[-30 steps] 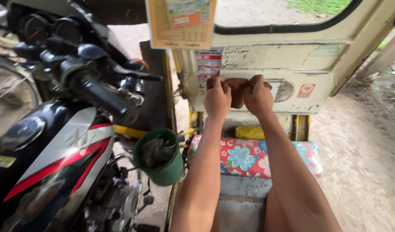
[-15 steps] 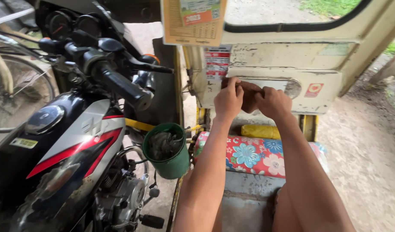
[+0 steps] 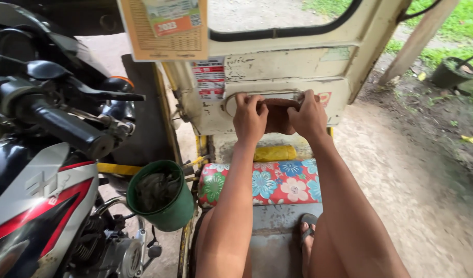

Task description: Wiping down the fuel tank of a motorcycle and parts of its sidecar with a cloth.

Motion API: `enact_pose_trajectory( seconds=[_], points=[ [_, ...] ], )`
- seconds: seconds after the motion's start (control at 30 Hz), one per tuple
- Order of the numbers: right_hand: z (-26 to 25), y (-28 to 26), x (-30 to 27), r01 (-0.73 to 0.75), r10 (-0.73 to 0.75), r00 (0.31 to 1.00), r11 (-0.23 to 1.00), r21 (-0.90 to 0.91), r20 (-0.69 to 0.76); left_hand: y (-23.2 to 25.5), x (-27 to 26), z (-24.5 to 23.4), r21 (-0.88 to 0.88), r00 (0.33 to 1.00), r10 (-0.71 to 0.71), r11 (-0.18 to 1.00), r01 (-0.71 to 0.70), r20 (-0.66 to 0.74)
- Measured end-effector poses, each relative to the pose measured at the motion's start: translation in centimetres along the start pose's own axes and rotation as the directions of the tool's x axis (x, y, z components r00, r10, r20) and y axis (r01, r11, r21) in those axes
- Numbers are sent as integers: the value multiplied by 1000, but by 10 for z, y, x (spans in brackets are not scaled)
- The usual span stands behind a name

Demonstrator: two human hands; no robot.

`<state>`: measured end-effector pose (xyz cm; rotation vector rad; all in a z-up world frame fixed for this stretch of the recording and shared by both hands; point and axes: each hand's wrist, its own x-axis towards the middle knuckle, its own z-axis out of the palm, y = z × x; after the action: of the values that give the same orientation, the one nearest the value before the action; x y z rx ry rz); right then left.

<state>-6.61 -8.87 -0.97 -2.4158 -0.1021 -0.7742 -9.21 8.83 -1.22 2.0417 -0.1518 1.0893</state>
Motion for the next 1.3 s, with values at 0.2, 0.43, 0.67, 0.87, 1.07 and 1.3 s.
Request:
enact_pose_trajectory(
  seconds=[0.2,0.43,0.67,0.87,1.07,1.3],
  points=[
    [-4,15,-5,-15,43,983,987,-160,176,-29,-10,29,-58,973,-115,990,129,200],
    [14,28,-13,-11,6,987,999,30,160,-65,-18,49,-115,982,-67,989,89,178],
    [54,47,-7,-116,97,991,967,227,95,-80,-25,71,-94,984,-128,986,140,126],
    [67,62,-1,-170,181,983,944,283,-12,-79,-30,100,-114,987,-149,981,154,54],
    [67,77,11,-154,211,968,929,338,-139,-56,-29,122,-157,976,-217,965,210,-29],
    [73,71,18,-65,169,965,897,436,-202,-64,-21,131,-79,979,-168,984,159,-118]
  ],
)
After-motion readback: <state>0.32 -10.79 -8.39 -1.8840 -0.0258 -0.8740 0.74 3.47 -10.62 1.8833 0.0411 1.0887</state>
